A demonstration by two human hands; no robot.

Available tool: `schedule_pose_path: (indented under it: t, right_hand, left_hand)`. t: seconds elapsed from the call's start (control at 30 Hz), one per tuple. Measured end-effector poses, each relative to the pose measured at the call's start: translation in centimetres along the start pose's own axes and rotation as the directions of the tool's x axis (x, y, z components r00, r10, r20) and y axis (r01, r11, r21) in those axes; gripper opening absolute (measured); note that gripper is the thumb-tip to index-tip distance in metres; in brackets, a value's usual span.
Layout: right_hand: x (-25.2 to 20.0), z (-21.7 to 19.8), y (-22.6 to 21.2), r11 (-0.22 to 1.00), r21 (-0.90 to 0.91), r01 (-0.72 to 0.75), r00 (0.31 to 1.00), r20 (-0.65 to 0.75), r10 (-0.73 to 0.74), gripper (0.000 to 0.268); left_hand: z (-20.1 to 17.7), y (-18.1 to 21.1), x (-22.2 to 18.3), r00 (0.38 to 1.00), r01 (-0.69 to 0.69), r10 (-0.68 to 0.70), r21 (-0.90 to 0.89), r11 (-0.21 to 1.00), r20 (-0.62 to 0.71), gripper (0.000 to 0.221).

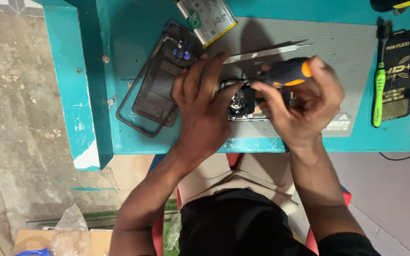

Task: The person uses a screwdriver and tweezers to remove and install components within the chassis of a mobile phone while it sits on an anti-slip mat.

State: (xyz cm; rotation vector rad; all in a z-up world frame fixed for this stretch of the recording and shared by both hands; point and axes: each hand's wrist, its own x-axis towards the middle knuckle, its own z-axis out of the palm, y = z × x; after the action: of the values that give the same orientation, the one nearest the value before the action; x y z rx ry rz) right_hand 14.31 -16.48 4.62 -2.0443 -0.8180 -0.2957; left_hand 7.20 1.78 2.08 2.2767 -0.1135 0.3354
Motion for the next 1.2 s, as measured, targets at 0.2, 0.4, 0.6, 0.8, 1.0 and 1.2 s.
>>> schedule_pose_path:
  t: [0.2,0.4,0.6,0.8,1.0,1.2]
  right_hand:
    - [0.4,0.1,0.3,0.995,-0.013,0.103,0.994,0.027,-0.103,0.099]
    - [1.3,0.0,0.1,0.977,0.210,0.035,0.990,0.128,-0.063,0.097]
    - [2.1,0.2,-0.5,0.990,0.043,0.136,0.984,0.111,-0.140,0.090]
    - [2.0,0.0,0.4,0.967,0.253,0.044,0.983,0.160,-0.087,0.083]
    - [1.5,0.1,0.5,0.978,0.204,0.039,0.996,0.077,-0.055,0.087]
    - [1.6,-0.1,0.7,0.985,-0.045,0.166,0.983,0.082,-0.162,0.097]
  left_hand:
    - [-0.6,0.5,-1.0,0.979,-0.200,0.203,0.141,0.970,-0.003,0.027]
    - [-1.0,0.2,-1.3,0.964,-0.265,0.260,0.142,0.954,0.055,0.037]
    - [-1.3,0.3,-1.2,0.962,-0.272,0.266,0.129,0.953,0.064,0.037]
    - [-1.3,0.1,-1.3,0.918,-0.397,0.388,0.163,0.903,0.089,0.027]
    - [-0.9,-0.1,-1.6,0.886,-0.463,0.453,0.195,0.864,0.099,0.024]
    - [-0.5,-0.2,-1.7,0.888,-0.459,0.454,0.169,0.872,0.071,0.023]
